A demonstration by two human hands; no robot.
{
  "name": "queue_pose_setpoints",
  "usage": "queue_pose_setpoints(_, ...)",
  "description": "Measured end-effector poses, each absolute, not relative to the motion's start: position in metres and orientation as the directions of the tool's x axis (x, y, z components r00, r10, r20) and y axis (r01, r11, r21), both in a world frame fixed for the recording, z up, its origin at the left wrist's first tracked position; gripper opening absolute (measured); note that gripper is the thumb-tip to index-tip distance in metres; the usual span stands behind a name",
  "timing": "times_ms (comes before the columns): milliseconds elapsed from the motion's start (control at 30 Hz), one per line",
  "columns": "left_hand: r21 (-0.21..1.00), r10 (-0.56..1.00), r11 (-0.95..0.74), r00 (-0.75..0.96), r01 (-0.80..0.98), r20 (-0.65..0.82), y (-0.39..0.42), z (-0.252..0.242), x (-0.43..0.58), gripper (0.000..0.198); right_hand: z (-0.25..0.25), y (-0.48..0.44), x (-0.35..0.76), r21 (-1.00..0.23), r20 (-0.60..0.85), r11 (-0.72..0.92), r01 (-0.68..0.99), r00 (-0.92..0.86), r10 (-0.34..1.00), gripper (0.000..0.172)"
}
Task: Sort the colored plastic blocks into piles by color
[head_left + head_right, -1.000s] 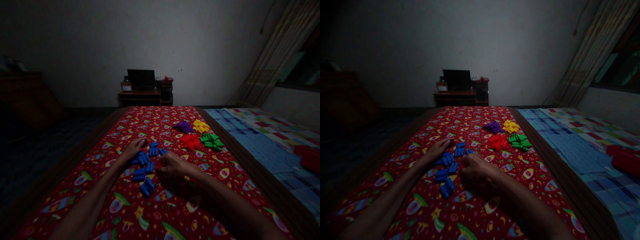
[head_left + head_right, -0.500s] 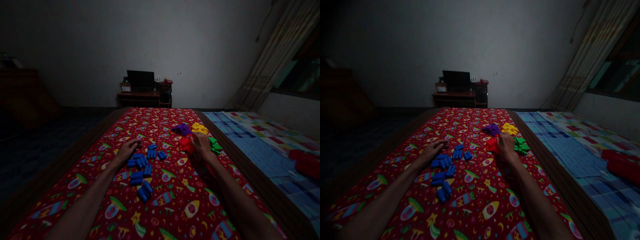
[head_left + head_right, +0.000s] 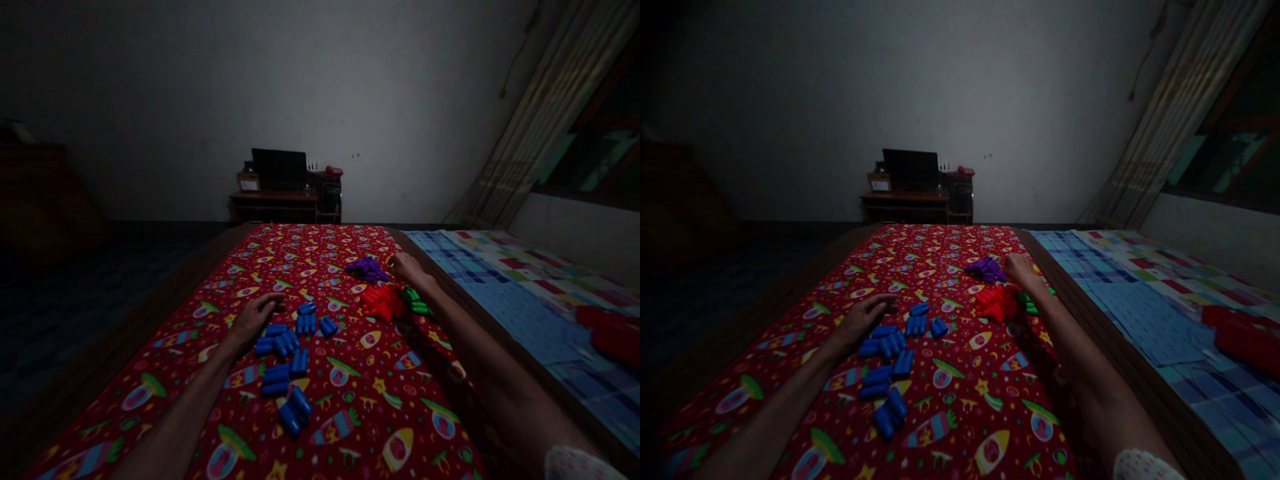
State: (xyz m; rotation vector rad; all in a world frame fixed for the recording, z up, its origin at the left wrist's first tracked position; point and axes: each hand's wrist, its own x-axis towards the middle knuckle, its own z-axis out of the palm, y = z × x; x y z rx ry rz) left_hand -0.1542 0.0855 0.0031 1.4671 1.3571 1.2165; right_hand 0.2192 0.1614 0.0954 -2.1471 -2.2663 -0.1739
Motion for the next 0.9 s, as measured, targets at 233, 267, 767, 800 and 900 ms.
queue_pose_setpoints(233,0.965,0.991,-0.125,-0.026,0.229,0.134,0.088,0.0,-0.158,0.051,0.077,0.194,0.214,0.137,-0.033,0.091,0.986,-0.087,0.996,0.034)
queue_pose_setpoints(267,0.966,0.99,-0.127,-0.027,0.224,0.136,0.088,0.0,-0.158,0.051,0.075,0.195,0.215,0.142,-0.043,0.093,0.986,-0.088,0.995,0.033)
queue_pose_setpoints(767,0.964,0.991,-0.121,-0.023,0.238,0.13,0.089,0.0,-0.157,0.053,0.063,0.193,0.222,0.153,-0.036,0.149,0.977,-0.146,0.989,0.036)
queue_pose_setpoints(800,0.963,0.991,-0.121,-0.022,0.242,0.13,0.089,-0.001,-0.158,0.054,0.065,0.192,0.221,0.149,-0.035,0.154,0.977,-0.15,0.988,0.036)
queue_pose_setpoints(900,0.964,0.991,-0.125,-0.02,0.237,0.134,0.09,-0.003,-0.159,0.054,0.071,0.193,0.215,0.133,-0.036,0.162,0.978,-0.159,0.987,0.036)
